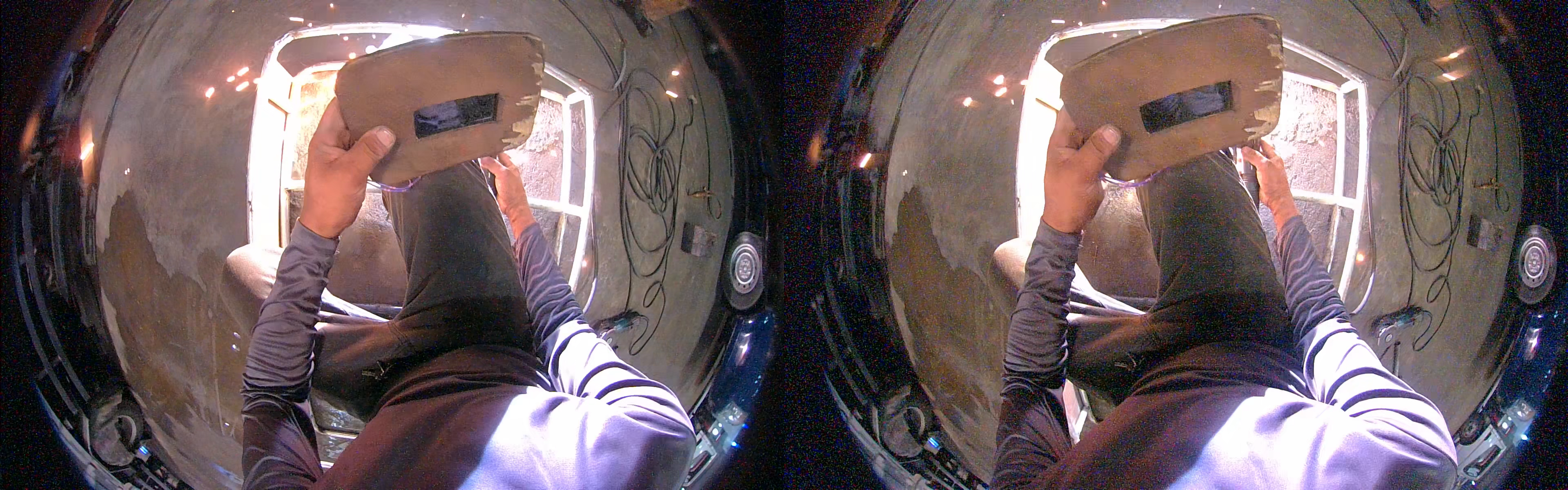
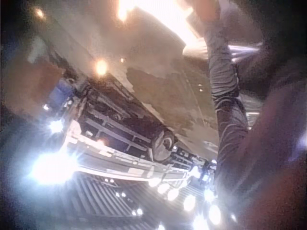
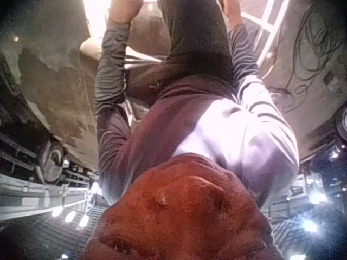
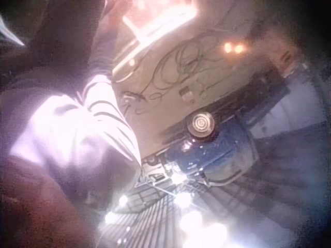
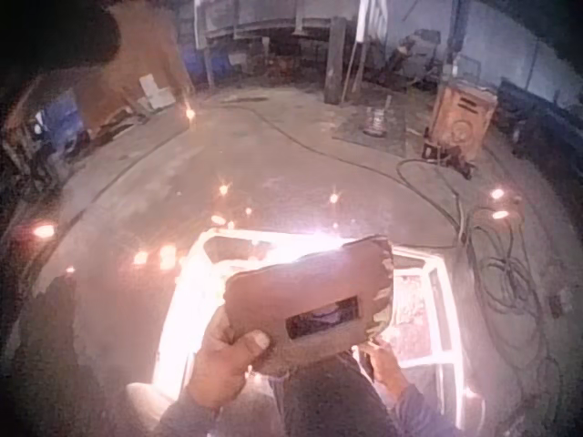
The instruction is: The person prepares a welding setup by connecting cables and attaching a ground clamp to a metal frame. They then sit on the floor and weld the frame using a welding torch and a handheld protective shield.
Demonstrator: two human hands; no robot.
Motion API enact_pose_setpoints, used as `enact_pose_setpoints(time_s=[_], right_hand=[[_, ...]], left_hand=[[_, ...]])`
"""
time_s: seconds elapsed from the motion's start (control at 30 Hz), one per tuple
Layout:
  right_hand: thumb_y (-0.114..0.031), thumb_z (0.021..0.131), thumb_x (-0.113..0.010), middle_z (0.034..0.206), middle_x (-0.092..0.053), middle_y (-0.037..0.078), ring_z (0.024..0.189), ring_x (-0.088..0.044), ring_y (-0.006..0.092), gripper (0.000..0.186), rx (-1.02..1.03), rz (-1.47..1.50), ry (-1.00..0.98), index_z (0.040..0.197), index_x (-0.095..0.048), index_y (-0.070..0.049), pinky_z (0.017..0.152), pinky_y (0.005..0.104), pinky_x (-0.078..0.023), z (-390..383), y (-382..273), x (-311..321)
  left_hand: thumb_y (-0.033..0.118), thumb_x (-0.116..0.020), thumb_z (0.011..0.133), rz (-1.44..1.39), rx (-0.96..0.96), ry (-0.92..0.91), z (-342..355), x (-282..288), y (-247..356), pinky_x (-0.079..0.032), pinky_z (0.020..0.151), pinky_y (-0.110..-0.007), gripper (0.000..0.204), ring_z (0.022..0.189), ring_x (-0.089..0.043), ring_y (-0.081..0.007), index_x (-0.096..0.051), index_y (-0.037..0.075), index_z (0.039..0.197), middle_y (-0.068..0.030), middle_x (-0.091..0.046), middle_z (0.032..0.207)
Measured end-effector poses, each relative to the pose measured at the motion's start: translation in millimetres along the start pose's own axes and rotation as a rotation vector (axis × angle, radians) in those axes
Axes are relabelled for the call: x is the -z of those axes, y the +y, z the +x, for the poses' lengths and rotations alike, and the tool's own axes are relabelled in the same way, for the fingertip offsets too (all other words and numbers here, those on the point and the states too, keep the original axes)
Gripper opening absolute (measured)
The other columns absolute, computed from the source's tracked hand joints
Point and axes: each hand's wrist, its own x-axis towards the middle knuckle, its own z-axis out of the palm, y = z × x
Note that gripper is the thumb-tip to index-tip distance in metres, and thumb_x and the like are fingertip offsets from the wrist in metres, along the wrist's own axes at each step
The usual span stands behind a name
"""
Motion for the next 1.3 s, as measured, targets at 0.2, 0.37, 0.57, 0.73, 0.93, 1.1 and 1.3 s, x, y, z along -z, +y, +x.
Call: enact_pose_setpoints(time_s=[0.2,0.37,0.57,0.73,0.93,1.1,1.3], right_hand=[[-0.014,0.084,-0.062,0.085,-0.061,0.003,0.070,-0.056,0.0114,0.032,0.002,-0.036,0.014,0.114,-0.057,-0.002,0.060,0.0250,-0.047,-8.2,-11.3,-6.8],[-0.012,0.087,-0.060,0.097,-0.060,0.005,0.083,-0.056,0.0125,0.036,-0.057,-0.051,0.055,0.120,-0.054,0.000,0.074,0.0261,-0.045,-22.8,-7.6,-4.6],[-0.011,0.089,-0.058,0.087,-0.060,0.003,0.071,-0.057,0.0117,0.036,-0.052,0.089,0.048,0.123,-0.052,-0.002,0.063,0.0245,-0.048,-28.2,9.0,-5.2],[-0.013,0.087,-0.060,0.090,-0.061,0.003,0.076,-0.057,0.0133,0.039,-0.046,-0.015,0.064,0.124,-0.052,-0.003,0.068,0.0271,-0.047,-23.4,7.8,-4.8],[-0.017,0.085,-0.063,0.099,-0.062,0.007,0.083,-0.058,0.0163,0.044,-0.073,-0.042,0.022,0.124,-0.051,-0.001,0.077,0.0299,-0.047,-19.8,8.7,-1.5],[-0.019,0.089,-0.058,0.104,-0.061,0.008,0.092,-0.057,0.0168,0.041,-0.052,0.016,-0.021,0.124,-0.051,0.001,0.080,0.0281,-0.046,-21.6,5.5,-4.7],[-0.019,0.089,-0.058,0.108,-0.061,0.009,0.093,-0.058,0.0177,0.048,-0.106,-0.031,0.022,0.130,-0.046,0.001,0.080,0.0286,-0.047,-19.3,3.8,-6.7]], left_hand=[[0.014,-0.064,0.088,-0.033,0.006,0.030,0.1,2.9,-2.1,-0.046,0.094,-0.033,0.053,0.110,-0.056,-0.0203,-0.040,-0.002,0.132,-0.0130,-0.058,0.120],[0.015,-0.062,0.089,0.014,0.056,0.202,-3.0,8.8,-0.4,-0.045,0.096,-0.034,0.050,0.112,-0.054,-0.0212,-0.041,0.001,0.133,-0.0118,-0.054,0.123],[0.010,-0.060,0.090,-0.204,-0.158,0.337,-3.8,27.6,-2.0,-0.043,0.098,-0.037,0.048,0.115,-0.053,-0.0226,-0.040,0.003,0.133,-0.0115,-0.053,0.126],[0.010,-0.058,0.091,-0.191,-0.199,0.328,0.3,32.3,-7.3,-0.041,0.100,-0.037,0.047,0.116,-0.051,-0.0233,-0.039,0.003,0.134,-0.0111,-0.052,0.127],[0.009,-0.058,0.091,-0.168,-0.186,0.349,-0.3,30.4,-8.7,-0.039,0.101,-0.038,0.049,0.117,-0.050,-0.0243,-0.038,0.002,0.134,-0.0117,-0.052,0.128],[0.008,-0.058,0.090,-0.169,-0.178,0.387,-2.1,28.1,-5.7,-0.039,0.101,-0.039,0.050,0.117,-0.050,-0.0256,-0.037,0.002,0.135,-0.0129,-0.051,0.128],[0.008,-0.058,0.090,-0.152,-0.149,0.393,-1.5,26.6,-4.3,-0.041,0.100,-0.040,0.051,0.116,-0.051,-0.0259,-0.036,0.002,0.135,-0.0137,-0.051,0.128]])
